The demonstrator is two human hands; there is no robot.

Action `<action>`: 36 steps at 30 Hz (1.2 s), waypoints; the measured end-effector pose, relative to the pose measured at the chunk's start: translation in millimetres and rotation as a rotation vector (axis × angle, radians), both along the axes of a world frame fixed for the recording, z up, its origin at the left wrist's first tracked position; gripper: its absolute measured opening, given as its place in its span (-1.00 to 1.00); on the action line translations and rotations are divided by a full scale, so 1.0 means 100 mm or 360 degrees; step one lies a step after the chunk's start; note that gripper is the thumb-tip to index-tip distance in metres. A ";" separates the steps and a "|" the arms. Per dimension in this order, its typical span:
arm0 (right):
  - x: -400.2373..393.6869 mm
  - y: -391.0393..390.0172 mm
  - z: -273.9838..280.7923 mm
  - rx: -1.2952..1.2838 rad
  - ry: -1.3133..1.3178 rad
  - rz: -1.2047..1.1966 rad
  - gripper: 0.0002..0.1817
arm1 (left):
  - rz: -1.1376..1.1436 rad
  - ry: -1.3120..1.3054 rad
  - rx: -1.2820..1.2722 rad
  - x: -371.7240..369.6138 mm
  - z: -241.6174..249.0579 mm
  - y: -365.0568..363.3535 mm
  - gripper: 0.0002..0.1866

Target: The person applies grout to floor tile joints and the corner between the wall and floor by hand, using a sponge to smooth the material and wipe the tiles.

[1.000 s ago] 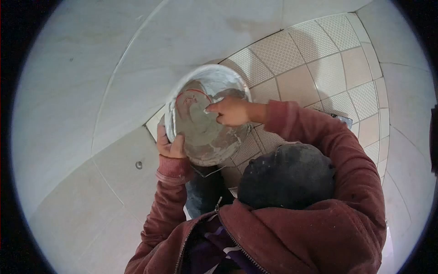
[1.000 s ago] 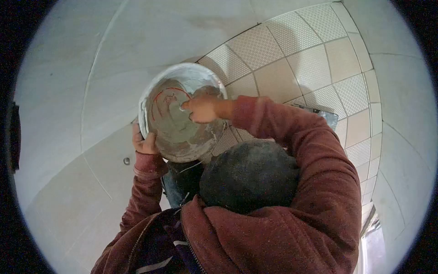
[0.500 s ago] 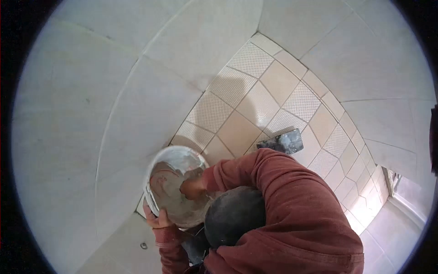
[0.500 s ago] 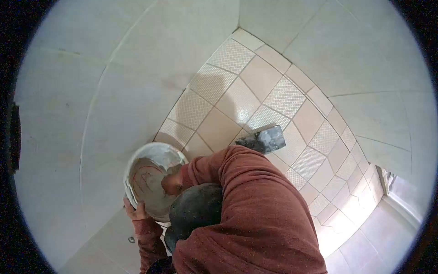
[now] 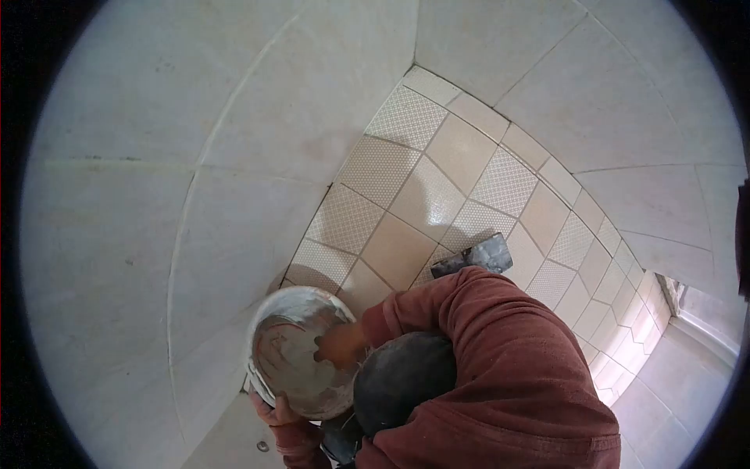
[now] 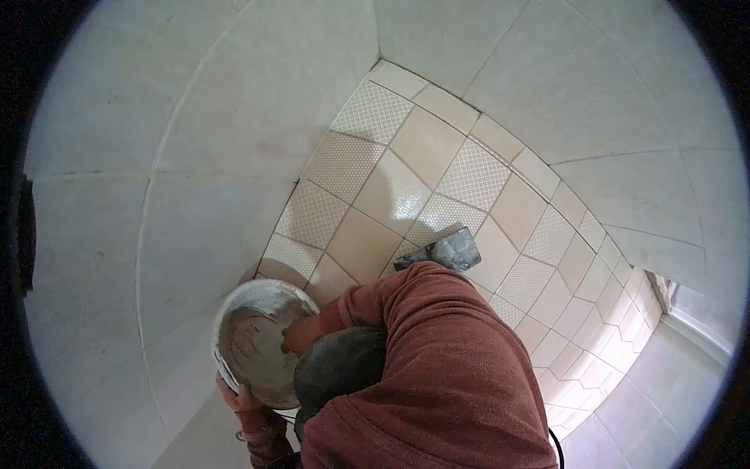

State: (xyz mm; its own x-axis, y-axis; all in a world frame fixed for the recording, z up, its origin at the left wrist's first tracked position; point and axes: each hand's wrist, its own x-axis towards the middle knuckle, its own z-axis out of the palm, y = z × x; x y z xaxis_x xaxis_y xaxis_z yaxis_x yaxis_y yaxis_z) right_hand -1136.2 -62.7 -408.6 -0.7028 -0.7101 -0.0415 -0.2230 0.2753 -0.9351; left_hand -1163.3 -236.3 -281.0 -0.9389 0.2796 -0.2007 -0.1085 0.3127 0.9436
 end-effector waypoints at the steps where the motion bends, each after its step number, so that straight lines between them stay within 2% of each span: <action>1: 0.01 0.04 0.03 0.0211 0.0256 0.0049 -0.48 | -0.0011 0.0004 -0.0005 0.01 0.02 0.02 -0.55; 2: 0.03 -0.02 -0.07 0.0209 0.0261 0.0037 -0.48 | 0.0027 -0.0065 -0.0029 0.02 0.06 0.04 -0.49; 3: 0.10 -0.17 -0.22 0.0197 0.0050 -0.0122 -0.48 | 0.0063 -0.0135 -0.0052 0.02 0.08 0.04 -0.41; 4: 0.12 -0.18 -0.20 0.0183 -0.0161 -0.0279 -0.48 | 0.0052 -0.0130 -0.0052 0.00 0.09 0.02 -0.41; 5: 0.15 -0.21 -0.17 0.0183 -0.0157 -0.0290 -0.48 | 0.0020 -0.0101 -0.0127 0.00 0.09 0.00 -0.41; 7: 0.19 -0.22 0.00 0.0243 -0.0733 -0.0647 -0.52 | -0.0021 -0.0074 -0.0216 -0.03 0.12 0.03 -0.41; 9: 0.16 -0.14 0.12 0.0230 -0.0712 -0.0560 -0.54 | 0.0047 -0.0015 -0.0256 0.01 0.13 0.14 -0.50; 11: 0.10 0.01 0.20 0.0230 -0.0686 -0.0471 -0.56 | 0.0060 -0.0062 -0.0155 0.04 0.12 0.18 -0.50; 13: -0.01 0.28 0.21 0.0060 0.0078 -0.0031 -0.51 | 0.0069 -0.0102 -0.0046 0.01 0.06 0.10 -0.50; 15: -0.16 0.63 0.07 -0.0325 0.0207 -0.0537 -0.47 | -0.0032 0.0047 -0.0137 -0.07 -0.01 -0.07 -0.51; 16: -0.18 1.05 0.21 -0.0482 -0.0056 -0.0870 -0.42 | -0.0044 0.0053 -0.0138 -0.08 0.02 -0.03 -0.51; 17: -0.22 1.14 -0.10 -0.0274 0.0162 -0.1644 -0.44 | 0.0084 -0.0156 -0.0016 -0.06 0.09 0.03 -0.47; 18: -0.37 1.50 -0.30 -0.0077 0.0331 -0.2039 -0.51 | 0.0213 -0.0367 0.0107 -0.03 0.12 0.09 -0.41; 20: -0.45 2.37 -0.56 0.0309 0.0533 -0.2770 -0.48 | 0.0189 -0.0354 0.0139 -0.03 0.11 0.11 -0.42; 21: -0.48 2.75 -0.70 0.0506 0.0433 -0.3052 -0.48 | 0.0175 -0.0337 0.0174 -0.03 0.10 0.10 -0.43; 22: -0.44 3.06 -0.67 0.0625 0.0174 -0.3146 -0.36 | 0.0168 -0.0323 0.0175 -0.02 0.09 0.11 -0.43; 24: -0.50 3.42 -0.92 0.0670 0.0383 -0.3355 -0.25 | 0.0227 -0.0224 -0.0078 0.01 0.10 0.10 -0.46; 27: -0.69 3.64 -0.84 0.0689 0.0208 -0.3228 -0.20 | 0.0075 -0.0128 -0.0046 -0.03 -0.01 -0.08 -0.41; 30: -0.77 3.72 -0.88 0.0775 0.0169 -0.3260 -0.21 | 0.0031 -0.0124 -0.0141 -0.06 0.01 -0.11 -0.40; 34: -0.73 3.68 -0.93 0.0920 0.0372 -0.3373 -0.21 | 0.0061 -0.0237 0.0094 -0.05 0.05 0.00 -0.30; 36: -0.69 3.70 -0.94 0.0857 0.0312 -0.3121 -0.23 | 0.0096 -0.0279 0.0078 -0.06 0.00 -0.04 -0.31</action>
State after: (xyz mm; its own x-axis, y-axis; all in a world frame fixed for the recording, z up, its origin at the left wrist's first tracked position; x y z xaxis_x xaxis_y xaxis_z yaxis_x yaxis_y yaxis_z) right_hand -1205.2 307.2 -502.8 -0.3729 0.9037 0.2104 0.5888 0.4057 -0.6990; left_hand -1169.8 -240.8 -281.1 -0.9060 0.2375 -0.3504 -0.2900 0.2548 0.9225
